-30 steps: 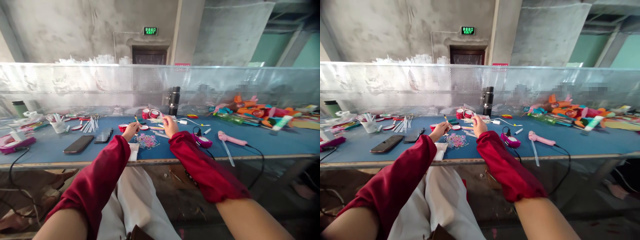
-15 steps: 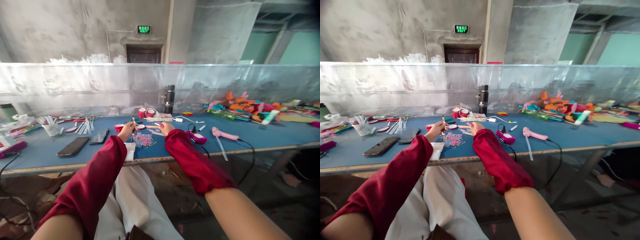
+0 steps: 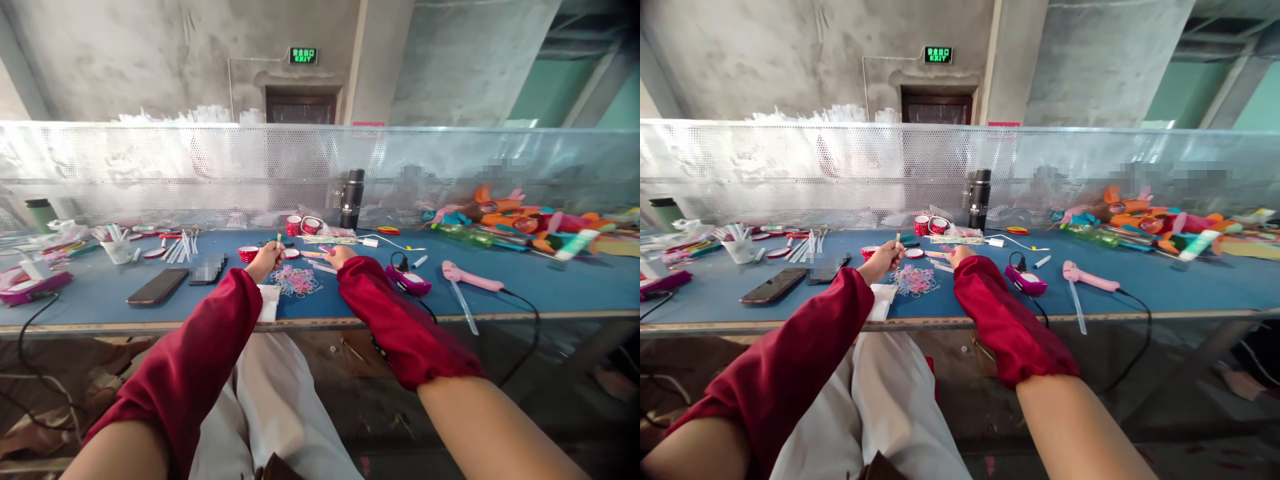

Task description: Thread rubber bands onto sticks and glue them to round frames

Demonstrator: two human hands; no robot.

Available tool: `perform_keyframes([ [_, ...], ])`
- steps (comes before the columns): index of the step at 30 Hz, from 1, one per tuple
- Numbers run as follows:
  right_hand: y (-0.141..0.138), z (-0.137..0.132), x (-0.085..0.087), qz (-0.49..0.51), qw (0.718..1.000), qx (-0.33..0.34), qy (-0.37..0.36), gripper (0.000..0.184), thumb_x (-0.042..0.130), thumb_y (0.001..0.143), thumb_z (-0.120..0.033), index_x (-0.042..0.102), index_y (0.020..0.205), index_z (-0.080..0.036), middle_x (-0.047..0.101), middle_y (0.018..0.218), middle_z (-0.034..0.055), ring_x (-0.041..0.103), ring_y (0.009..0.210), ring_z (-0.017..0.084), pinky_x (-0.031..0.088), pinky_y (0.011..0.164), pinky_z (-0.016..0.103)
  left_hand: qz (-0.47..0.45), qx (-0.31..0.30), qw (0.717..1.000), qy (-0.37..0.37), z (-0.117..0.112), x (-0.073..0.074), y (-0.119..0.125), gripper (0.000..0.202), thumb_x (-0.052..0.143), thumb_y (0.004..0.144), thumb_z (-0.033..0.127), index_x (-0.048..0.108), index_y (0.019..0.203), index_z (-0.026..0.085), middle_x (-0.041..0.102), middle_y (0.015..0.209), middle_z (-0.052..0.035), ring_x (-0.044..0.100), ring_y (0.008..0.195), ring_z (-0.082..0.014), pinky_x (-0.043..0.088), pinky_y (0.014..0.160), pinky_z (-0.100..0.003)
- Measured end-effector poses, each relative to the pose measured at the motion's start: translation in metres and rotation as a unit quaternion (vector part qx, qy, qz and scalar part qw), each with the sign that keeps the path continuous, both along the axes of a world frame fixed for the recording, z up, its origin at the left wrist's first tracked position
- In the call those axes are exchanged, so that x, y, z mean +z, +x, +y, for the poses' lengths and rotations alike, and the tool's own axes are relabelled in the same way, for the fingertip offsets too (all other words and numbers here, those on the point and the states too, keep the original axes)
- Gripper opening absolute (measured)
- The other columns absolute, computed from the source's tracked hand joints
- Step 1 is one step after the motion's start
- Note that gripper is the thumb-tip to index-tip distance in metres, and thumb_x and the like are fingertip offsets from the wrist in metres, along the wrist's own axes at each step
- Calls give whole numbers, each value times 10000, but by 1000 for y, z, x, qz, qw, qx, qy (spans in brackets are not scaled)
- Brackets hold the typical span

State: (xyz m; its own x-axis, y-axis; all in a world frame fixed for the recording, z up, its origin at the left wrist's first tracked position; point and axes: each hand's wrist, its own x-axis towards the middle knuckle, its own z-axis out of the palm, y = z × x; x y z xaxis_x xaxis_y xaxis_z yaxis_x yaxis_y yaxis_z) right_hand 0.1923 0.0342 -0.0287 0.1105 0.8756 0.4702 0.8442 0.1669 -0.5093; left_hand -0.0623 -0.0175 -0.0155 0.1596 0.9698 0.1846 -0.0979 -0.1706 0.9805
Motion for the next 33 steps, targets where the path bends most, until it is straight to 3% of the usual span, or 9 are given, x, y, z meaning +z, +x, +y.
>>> perform_keyframes([
  [3, -19, -13, 6, 36, 998, 38, 44, 155, 736, 786, -340, 690, 709, -213, 644, 656, 15, 592, 651, 178, 392, 633, 306, -24, 2, 999, -22, 4, 0, -3, 116, 606, 852, 230, 496, 838, 196, 361, 558, 82, 267, 391, -39, 129, 391, -187],
  [7, -57, -32, 5, 163, 974, 144, 67, 247, 710, 771, -450, 726, 807, -206, 683, 706, 6, 605, 644, 171, 423, 617, 288, -27, -28, 999, -11, 4, -1, -6, 257, 769, 764, 307, 570, 876, 190, 309, 545, 92, 231, 401, -32, 87, 400, -213],
  [11, -80, -41, 1, 191, 964, 168, 82, 339, 708, 730, -515, 726, 810, -186, 675, 697, 12, 595, 651, 177, 420, 619, 287, -21, -41, 999, -4, 2, -2, -6, 346, 808, 751, 384, 633, 970, 182, 305, 538, 93, 204, 405, -35, 66, 406, -242],
  [20, -86, -51, -1, 158, 965, 180, 106, 381, 718, 731, -558, 731, 803, -184, 660, 684, 9, 568, 633, 166, 386, 598, 282, 32, -3, 999, 34, 0, -1, -6, 297, 791, 768, 411, 639, 836, 165, 347, 524, 71, 248, 409, -41, 111, 415, -254],
  [27, -86, -54, 1, 161, 964, 182, 106, 371, 711, 751, -565, 689, 816, -200, 621, 669, -3, 537, 622, 165, 362, 580, 274, 31, -5, 999, 32, 4, -4, -7, 338, 798, 756, 440, 654, 874, 159, 320, 514, 83, 233, 399, -39, 112, 399, -246],
  [30, -84, -55, 2, 144, 965, 182, 122, 360, 582, 877, -555, 664, 811, -212, 639, 700, 8, 558, 647, 176, 377, 608, 283, 2, -22, 999, 22, 5, -4, -9, 336, 798, 760, 431, 647, 892, 162, 303, 510, 88, 233, 397, -38, 92, 393, -242],
  [33, -80, -54, 2, 101, 969, 154, 163, 371, 372, 1004, -422, 664, 896, -220, 689, 807, 40, 602, 729, 201, 413, 668, 304, -76, -24, 997, 6, 4, 0, -11, 298, 786, 778, 386, 605, 881, 173, 266, 517, 102, 210, 401, -34, 76, 389, -228],
])
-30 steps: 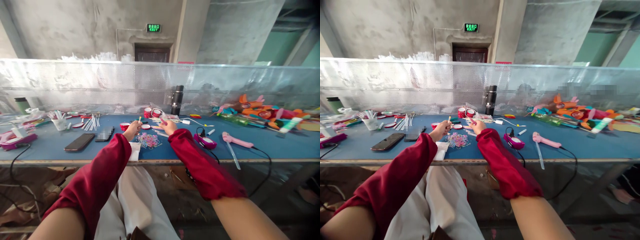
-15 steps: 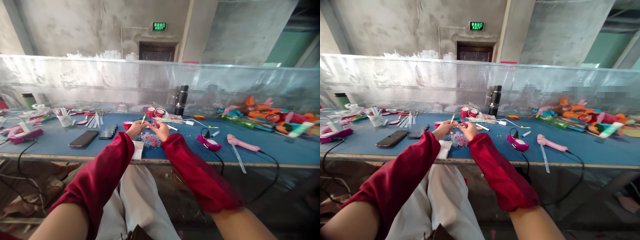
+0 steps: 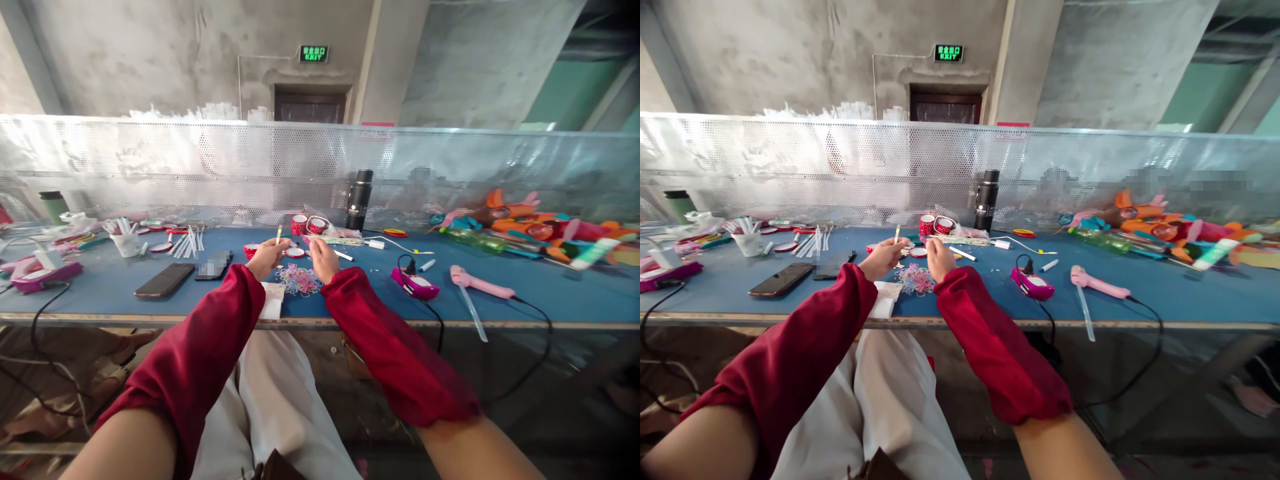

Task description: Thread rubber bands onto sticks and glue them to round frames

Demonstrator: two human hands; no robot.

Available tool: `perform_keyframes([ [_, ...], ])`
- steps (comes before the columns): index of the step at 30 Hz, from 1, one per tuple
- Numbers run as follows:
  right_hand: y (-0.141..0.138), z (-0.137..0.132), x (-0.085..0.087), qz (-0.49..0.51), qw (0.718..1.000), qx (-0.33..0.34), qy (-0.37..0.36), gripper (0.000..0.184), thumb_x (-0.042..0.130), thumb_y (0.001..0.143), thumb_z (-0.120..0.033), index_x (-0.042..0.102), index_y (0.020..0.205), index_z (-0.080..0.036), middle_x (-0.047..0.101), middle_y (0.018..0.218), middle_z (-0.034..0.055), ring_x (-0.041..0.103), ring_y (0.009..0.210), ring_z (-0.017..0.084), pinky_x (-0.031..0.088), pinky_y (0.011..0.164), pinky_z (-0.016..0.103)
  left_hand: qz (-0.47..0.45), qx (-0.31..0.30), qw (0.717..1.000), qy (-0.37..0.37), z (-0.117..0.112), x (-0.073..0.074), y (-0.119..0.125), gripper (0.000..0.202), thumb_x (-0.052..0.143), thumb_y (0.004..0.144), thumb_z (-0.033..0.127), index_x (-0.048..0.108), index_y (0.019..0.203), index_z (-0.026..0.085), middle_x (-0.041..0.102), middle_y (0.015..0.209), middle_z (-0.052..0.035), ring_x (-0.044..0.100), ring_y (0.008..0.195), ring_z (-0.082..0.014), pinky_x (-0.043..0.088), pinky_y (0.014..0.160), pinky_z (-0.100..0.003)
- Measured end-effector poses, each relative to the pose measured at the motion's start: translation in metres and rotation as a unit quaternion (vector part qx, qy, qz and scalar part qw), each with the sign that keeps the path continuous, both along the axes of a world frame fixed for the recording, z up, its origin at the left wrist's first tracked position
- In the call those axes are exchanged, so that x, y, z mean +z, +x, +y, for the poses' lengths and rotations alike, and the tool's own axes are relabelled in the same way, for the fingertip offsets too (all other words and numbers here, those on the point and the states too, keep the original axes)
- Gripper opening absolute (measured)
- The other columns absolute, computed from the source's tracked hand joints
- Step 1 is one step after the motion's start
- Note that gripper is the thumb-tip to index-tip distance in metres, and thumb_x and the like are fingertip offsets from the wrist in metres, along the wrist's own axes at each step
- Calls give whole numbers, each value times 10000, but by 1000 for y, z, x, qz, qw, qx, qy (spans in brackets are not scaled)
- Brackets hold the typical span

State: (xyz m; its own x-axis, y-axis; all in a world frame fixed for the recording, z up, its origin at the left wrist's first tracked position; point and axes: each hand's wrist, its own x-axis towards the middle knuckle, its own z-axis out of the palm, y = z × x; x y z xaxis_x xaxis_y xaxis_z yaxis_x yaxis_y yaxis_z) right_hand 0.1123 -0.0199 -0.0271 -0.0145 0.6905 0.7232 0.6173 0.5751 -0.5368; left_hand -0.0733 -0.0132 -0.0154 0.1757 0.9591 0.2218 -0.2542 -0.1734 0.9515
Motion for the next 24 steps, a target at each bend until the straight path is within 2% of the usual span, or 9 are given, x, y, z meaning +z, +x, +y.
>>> perform_keyframes([
  [3, 4, 2, -2, -55, 997, -33, 45, 271, 429, 985, -316, 683, 988, -221, 728, 949, 70, 637, 868, 228, 450, 763, 324, -85, 15, 996, -17, -1, 5, -3, 272, 775, 786, 331, 564, 870, 181, 232, 528, 115, 197, 406, -32, 90, 387, -208],
  [6, 5, 2, -3, -88, 993, -33, 72, 219, 497, 965, -289, 701, 1000, -216, 736, 1011, 82, 645, 945, 240, 467, 835, 340, -110, 27, 993, -29, -2, 8, -4, 264, 770, 787, 304, 555, 883, 183, 232, 530, 118, 196, 407, -33, 101, 383, -199],
  [14, 3, -3, -1, -125, 990, -36, 61, 224, 524, 965, -282, 717, 1041, -197, 732, 1034, 94, 647, 972, 249, 473, 878, 348, -105, 8, 994, -25, -3, 5, -1, 323, 834, 729, 302, 567, 845, 162, 251, 537, 124, 199, 394, -15, 75, 374, -176],
  [18, 3, -3, -1, -118, 990, -29, 66, 219, 526, 965, -288, 717, 1029, -200, 733, 1017, 92, 644, 964, 250, 475, 872, 349, -76, -20, 997, -27, -3, 4, 0, 276, 816, 758, 294, 614, 878, 150, 250, 520, 123, 200, 383, -16, 73, 373, -171],
  [24, 3, -1, -3, -113, 992, 4, 55, 243, 502, 987, -296, 707, 1082, -206, 746, 1041, 79, 665, 952, 233, 486, 858, 336, -46, -17, 999, -17, -2, 2, -3, 252, 796, 786, 282, 665, 941, 132, 263, 521, 116, 208, 386, -20, 92, 368, -174],
])
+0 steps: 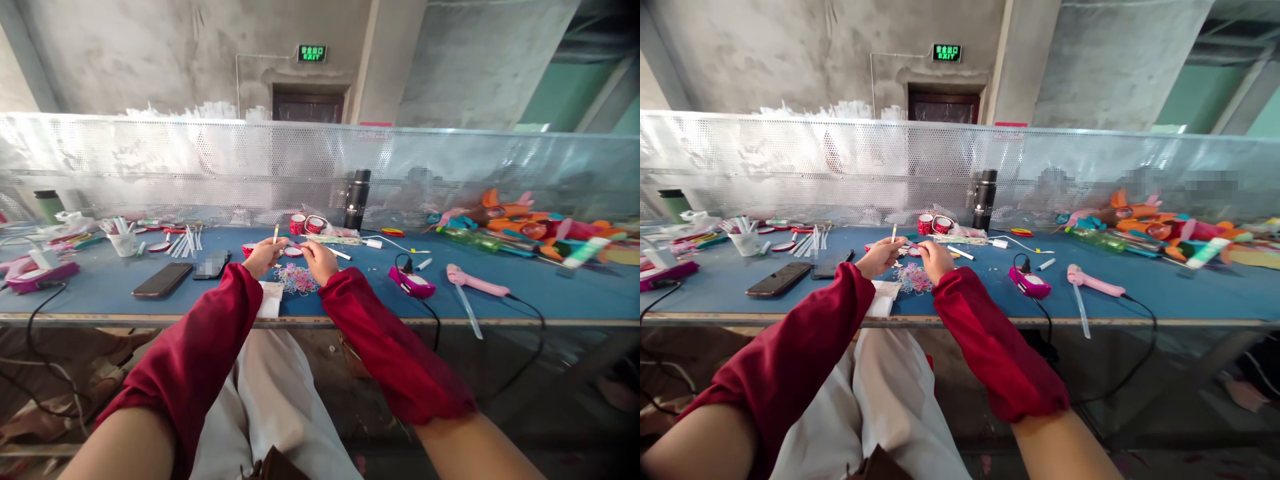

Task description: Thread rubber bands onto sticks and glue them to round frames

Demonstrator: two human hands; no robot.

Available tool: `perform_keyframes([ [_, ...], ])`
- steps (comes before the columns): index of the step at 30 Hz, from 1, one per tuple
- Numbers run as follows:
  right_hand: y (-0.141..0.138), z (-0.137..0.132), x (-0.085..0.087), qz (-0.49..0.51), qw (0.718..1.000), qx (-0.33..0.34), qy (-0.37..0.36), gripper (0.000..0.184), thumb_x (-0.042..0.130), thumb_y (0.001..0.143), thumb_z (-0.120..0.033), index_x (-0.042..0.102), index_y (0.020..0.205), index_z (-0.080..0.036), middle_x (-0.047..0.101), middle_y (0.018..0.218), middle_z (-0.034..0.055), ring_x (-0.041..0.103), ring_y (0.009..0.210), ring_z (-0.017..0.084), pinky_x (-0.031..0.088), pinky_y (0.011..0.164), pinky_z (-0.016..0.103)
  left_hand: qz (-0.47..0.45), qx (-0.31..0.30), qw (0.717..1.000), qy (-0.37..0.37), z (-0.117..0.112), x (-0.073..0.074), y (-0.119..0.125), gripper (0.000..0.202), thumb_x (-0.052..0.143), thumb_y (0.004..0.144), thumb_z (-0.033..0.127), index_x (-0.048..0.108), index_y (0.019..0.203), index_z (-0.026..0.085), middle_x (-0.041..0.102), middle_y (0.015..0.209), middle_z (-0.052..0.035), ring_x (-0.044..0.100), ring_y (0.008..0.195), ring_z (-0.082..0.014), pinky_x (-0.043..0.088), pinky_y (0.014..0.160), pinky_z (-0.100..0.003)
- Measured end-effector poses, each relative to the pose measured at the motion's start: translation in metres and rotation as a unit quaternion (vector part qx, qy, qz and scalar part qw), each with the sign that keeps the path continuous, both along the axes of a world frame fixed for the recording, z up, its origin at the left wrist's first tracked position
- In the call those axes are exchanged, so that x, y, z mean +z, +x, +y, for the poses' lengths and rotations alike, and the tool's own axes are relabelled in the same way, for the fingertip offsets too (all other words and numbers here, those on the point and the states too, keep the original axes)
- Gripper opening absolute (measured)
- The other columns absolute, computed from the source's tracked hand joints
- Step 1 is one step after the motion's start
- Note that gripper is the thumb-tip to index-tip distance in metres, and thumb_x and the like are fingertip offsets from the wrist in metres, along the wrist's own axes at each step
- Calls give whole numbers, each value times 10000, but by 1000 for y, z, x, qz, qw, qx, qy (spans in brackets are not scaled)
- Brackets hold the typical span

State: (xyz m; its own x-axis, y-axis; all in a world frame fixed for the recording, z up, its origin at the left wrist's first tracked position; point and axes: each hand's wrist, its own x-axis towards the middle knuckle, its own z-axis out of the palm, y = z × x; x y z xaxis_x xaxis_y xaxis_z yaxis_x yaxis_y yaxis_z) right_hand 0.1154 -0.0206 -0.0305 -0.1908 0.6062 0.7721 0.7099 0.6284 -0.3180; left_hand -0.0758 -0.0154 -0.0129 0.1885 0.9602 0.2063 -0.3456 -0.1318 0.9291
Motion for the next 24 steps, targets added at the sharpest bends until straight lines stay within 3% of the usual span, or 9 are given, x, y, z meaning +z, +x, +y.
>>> perform_keyframes([
  [8, 2, -6, 6, -41, 999, -1, -32, 240, 513, 978, -271, 709, 1105, -219, 753, 1083, 76, 675, 1014, 245, 495, 904, 360, 58, 2, 998, 9, -6, 1, 6, 254, 785, 802, 305, 677, 944, 125, 288, 517, 103, 222, 391, -21, 92, 376, -193],
  [12, 16, -2, 8, 22, 997, 21, -67, 259, 501, 978, -306, 694, 1130, -224, 763, 1040, 53, 696, 952, 220, 519, 855, 340, 46, -14, 999, 6, -8, 3, 11, 365, 829, 755, 321, 646, 1022, 152, 315, 539, 104, 251, 398, -20, 98, 389, -187],
  [14, 32, 2, 9, 53, 995, 11, -85, 267, 493, 979, -323, 688, 1136, -232, 766, 1039, 39, 703, 938, 206, 522, 832, 321, 16, -2, 1000, -10, -11, 7, 12, 322, 787, 799, 334, 612, 1013, 169, 319, 548, 103, 255, 396, -23, 101, 388, -178],
  [18, 72, 10, 12, 5, 983, -122, -139, 217, 566, 940, -340, 718, 1038, -219, 770, 1026, 53, 699, 951, 215, 492, 788, 301, -32, 30, 997, -68, -16, 14, 16, 65, 537, 952, 248, 536, 937, 185, 355, 552, 87, 284, 385, -36, 146, 382, -151],
  [21, 94, 15, 10, -53, 952, -218, -206, 187, 589, 921, -330, 728, 985, -223, 768, 1029, 56, 693, 957, 221, 458, 731, 289, -21, 46, 995, -92, -18, 15, 20, 76, 492, 946, 175, 503, 871, 184, 425, 572, 67, 357, 398, -36, 198, 385, -134],
  [24, 100, 19, 3, -86, 933, -237, -258, 176, 602, 910, -348, 731, 953, -236, 769, 997, 39, 691, 916, 206, 437, 704, 282, 1, 71, 992, -105, -18, 13, 24, 72, 499, 948, 172, 528, 882, 171, 576, 675, 8, 515, 487, -54, 341, 431, -138],
])
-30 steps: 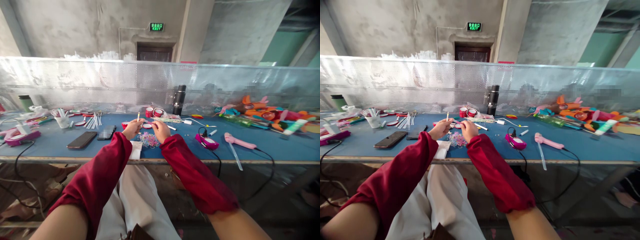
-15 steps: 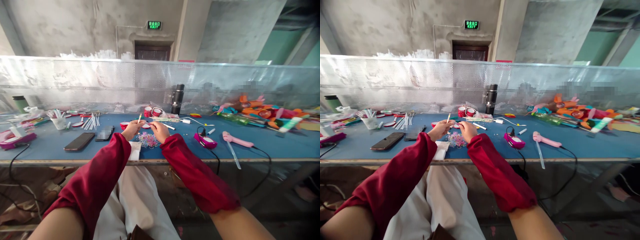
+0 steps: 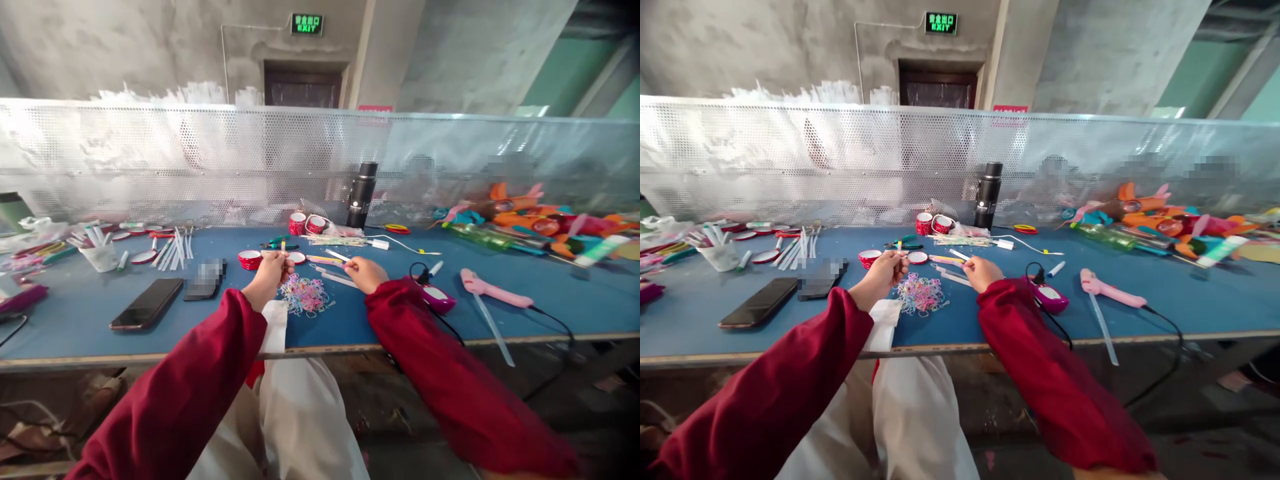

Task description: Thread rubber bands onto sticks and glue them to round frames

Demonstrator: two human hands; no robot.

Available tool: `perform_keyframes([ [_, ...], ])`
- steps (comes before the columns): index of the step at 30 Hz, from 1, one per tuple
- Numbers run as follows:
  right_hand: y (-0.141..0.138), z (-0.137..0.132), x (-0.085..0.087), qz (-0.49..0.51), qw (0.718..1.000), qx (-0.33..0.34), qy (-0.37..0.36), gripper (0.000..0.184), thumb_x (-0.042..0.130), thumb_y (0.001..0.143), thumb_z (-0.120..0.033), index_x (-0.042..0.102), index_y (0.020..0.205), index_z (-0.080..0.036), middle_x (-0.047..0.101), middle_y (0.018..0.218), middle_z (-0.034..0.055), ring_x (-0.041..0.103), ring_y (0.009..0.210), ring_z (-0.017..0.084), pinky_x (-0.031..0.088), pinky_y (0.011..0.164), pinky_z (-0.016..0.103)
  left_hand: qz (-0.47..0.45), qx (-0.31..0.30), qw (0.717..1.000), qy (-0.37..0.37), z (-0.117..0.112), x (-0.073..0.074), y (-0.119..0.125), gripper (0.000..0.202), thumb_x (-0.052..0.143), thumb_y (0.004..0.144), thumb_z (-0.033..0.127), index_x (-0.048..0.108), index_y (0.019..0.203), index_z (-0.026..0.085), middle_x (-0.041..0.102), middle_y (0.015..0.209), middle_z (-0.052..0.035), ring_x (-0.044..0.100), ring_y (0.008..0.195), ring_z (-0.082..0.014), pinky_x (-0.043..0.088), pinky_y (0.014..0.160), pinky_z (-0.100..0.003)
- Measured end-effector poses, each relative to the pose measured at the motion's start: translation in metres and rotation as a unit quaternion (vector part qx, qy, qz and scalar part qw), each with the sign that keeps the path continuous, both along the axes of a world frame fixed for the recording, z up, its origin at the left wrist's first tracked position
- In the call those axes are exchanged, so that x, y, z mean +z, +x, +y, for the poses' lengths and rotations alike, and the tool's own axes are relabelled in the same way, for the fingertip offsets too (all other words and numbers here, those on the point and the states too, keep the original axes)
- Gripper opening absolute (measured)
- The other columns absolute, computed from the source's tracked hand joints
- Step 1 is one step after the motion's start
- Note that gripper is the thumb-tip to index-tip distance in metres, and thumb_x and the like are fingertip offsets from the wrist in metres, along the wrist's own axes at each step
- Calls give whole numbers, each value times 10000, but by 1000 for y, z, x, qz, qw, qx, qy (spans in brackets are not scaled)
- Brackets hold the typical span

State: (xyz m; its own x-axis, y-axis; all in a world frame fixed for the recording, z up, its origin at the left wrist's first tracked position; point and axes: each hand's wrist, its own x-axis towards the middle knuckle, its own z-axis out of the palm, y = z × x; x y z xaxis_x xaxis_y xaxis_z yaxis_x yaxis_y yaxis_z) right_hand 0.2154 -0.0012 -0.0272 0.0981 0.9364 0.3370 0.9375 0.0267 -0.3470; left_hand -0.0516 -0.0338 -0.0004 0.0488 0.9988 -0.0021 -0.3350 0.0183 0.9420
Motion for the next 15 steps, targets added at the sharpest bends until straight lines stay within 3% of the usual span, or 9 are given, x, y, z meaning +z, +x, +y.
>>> perform_keyframes([
  [2, 0, 1, -4, -11, 1000, 6, -1, 161, 634, 888, -357, 728, 953, -244, 768, 1008, 25, 683, 932, 205, 438, 733, 284, -5, 7, 1000, -18, 0, -1, 2, 52, 502, 949, 164, 540, 913, 166, 658, 791, -39, 614, 594, -78, 424, 495, -155],
  [5, -2, 0, -5, -26, 998, 1, 54, 171, 651, 875, -357, 727, 985, -250, 755, 1080, 26, 654, 1019, 230, 434, 813, 314, -43, 16, 999, -20, -2, -2, 4, 42, 548, 933, 177, 557, 895, 161, 680, 884, -52, 647, 682, -86, 474, 572, -174],
  [11, -7, -4, -2, -22, 990, 17, 139, 169, 595, 902, -327, 735, 899, -232, 754, 951, 46, 635, 924, 230, 401, 815, 336, -88, 50, 995, 26, -3, 0, 2, 167, 676, 875, 297, 580, 810, 176, 526, 718, 35, 436, 551, -48, 376, 522, -171],
  [15, -12, -5, 0, -25, 986, 26, 164, 203, 572, 918, -327, 732, 846, -225, 745, 877, 56, 627, 874, 223, 381, 805, 337, -82, 87, 991, 57, 0, -5, 0, 217, 682, 868, 352, 574, 781, 185, 492, 698, 37, 404, 559, -58, 348, 531, -184],
])
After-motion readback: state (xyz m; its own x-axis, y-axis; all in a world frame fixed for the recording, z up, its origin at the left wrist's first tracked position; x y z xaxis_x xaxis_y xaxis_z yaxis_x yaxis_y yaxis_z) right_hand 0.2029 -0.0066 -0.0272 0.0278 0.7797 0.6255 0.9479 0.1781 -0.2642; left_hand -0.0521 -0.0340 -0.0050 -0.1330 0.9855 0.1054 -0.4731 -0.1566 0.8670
